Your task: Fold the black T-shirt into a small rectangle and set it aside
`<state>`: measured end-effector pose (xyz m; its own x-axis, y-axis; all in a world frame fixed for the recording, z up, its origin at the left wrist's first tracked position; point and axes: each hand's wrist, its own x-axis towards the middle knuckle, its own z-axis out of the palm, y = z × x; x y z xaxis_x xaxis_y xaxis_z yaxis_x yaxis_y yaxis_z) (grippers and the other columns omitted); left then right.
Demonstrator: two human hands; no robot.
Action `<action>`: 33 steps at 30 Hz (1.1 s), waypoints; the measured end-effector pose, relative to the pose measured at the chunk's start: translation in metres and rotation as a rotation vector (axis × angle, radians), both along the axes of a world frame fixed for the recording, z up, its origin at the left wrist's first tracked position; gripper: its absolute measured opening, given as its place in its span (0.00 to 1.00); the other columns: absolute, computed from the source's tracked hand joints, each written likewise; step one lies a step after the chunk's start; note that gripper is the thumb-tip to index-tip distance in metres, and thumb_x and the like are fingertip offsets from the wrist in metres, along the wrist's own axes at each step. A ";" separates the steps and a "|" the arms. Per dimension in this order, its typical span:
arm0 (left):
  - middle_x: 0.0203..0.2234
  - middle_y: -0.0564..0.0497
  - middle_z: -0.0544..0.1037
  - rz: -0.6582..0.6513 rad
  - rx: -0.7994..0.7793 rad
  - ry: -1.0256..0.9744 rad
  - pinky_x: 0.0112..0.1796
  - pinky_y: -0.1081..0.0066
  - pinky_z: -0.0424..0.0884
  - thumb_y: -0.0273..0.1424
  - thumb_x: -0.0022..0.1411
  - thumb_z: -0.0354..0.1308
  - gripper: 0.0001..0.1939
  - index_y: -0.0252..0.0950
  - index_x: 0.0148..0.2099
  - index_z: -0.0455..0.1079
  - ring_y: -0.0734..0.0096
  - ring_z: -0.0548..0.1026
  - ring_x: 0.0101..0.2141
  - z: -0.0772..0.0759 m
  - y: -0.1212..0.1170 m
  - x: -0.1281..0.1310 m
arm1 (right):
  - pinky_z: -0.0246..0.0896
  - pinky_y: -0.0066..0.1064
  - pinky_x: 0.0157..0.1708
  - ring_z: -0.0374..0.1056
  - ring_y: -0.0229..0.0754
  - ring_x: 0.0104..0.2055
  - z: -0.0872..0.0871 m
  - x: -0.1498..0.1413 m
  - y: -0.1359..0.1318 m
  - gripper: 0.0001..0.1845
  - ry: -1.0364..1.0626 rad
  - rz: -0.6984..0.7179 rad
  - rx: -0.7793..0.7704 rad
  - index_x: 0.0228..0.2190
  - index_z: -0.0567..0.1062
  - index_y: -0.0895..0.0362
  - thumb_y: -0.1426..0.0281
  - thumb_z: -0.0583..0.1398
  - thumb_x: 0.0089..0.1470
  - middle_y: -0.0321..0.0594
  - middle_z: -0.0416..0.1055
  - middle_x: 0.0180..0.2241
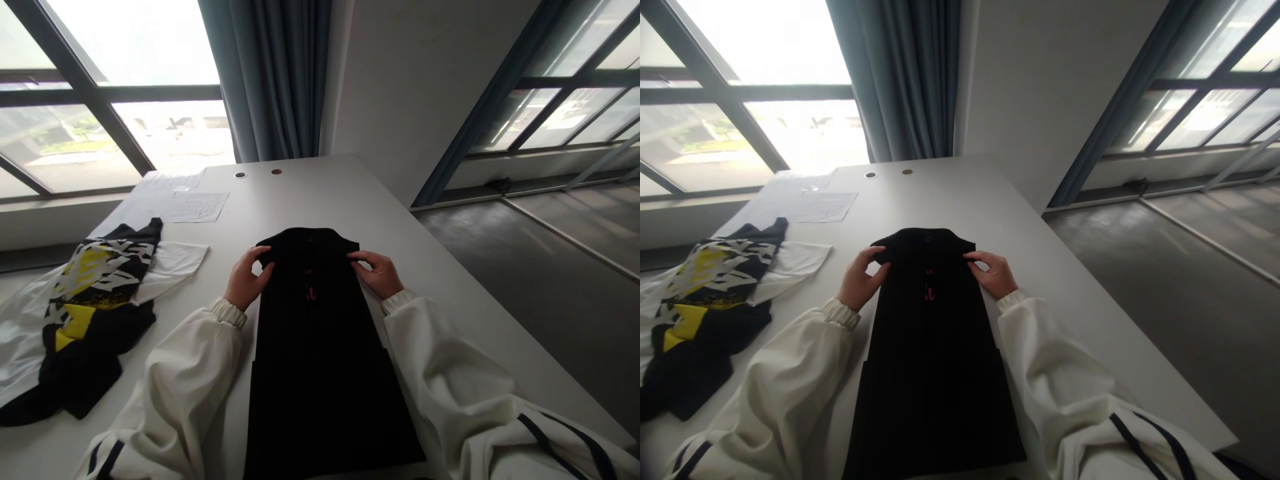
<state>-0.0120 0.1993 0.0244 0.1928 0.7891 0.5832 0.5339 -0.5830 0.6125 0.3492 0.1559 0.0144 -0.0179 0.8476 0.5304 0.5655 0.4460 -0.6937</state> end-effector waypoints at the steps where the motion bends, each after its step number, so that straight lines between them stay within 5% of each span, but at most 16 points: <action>1: 0.48 0.48 0.80 -0.040 -0.018 -0.011 0.55 0.58 0.77 0.35 0.67 0.61 0.26 0.42 0.65 0.65 0.63 0.80 0.48 -0.003 -0.005 -0.003 | 0.75 0.43 0.53 0.80 0.49 0.46 0.000 0.001 -0.004 0.10 -0.021 0.015 -0.004 0.43 0.84 0.50 0.63 0.64 0.61 0.39 0.84 0.43; 4: 0.43 0.51 0.80 -0.159 -0.101 0.048 0.54 0.59 0.77 0.30 0.63 0.61 0.38 0.43 0.73 0.55 0.65 0.80 0.45 -0.009 -0.018 -0.014 | 0.75 0.41 0.51 0.79 0.49 0.45 -0.002 0.005 -0.015 0.10 -0.072 0.067 -0.048 0.44 0.81 0.49 0.65 0.65 0.59 0.38 0.83 0.41; 9: 0.47 0.48 0.80 -0.329 -0.133 0.406 0.54 0.57 0.76 0.24 0.57 0.58 0.25 0.44 0.56 0.75 0.59 0.78 0.48 -0.006 -0.026 -0.026 | 0.74 0.40 0.50 0.77 0.46 0.42 -0.009 0.011 -0.029 0.41 -0.203 0.182 -0.183 0.69 0.64 0.45 0.71 0.63 0.55 0.36 0.79 0.42; 11: 0.49 0.47 0.80 -0.369 -0.104 0.465 0.55 0.56 0.75 0.24 0.57 0.57 0.21 0.44 0.51 0.78 0.57 0.77 0.50 -0.004 -0.028 -0.028 | 0.73 0.43 0.51 0.76 0.48 0.44 -0.011 0.012 -0.033 0.38 -0.269 0.220 -0.170 0.65 0.70 0.44 0.73 0.62 0.54 0.39 0.78 0.43; 14: 0.51 0.48 0.80 -0.377 -0.104 0.475 0.56 0.56 0.74 0.23 0.57 0.55 0.19 0.44 0.48 0.77 0.58 0.77 0.52 -0.002 -0.033 -0.029 | 0.73 0.45 0.51 0.74 0.50 0.46 -0.013 0.015 -0.038 0.23 -0.301 0.254 -0.113 0.46 0.84 0.46 0.76 0.61 0.52 0.42 0.77 0.42; 17: 0.54 0.50 0.80 -0.360 -0.157 0.465 0.54 0.59 0.75 0.22 0.57 0.52 0.17 0.43 0.45 0.75 0.61 0.79 0.51 0.000 -0.039 -0.033 | 0.73 0.44 0.49 0.73 0.48 0.45 -0.014 0.019 -0.043 0.17 -0.280 0.227 -0.085 0.35 0.85 0.48 0.78 0.60 0.51 0.42 0.76 0.40; 33: 0.47 0.48 0.78 -0.422 -0.173 0.472 0.53 0.60 0.74 0.23 0.55 0.53 0.14 0.42 0.41 0.74 0.60 0.76 0.49 0.008 -0.052 -0.045 | 0.74 0.43 0.50 0.75 0.47 0.47 -0.011 0.030 -0.053 0.20 -0.320 0.326 -0.124 0.40 0.87 0.46 0.76 0.58 0.57 0.41 0.79 0.42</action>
<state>-0.0569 0.1472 0.0323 0.7103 0.6646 0.2317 0.5154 -0.7153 0.4719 0.3795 0.1033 0.0034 -0.4401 0.8271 0.3496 0.6037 0.5608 -0.5666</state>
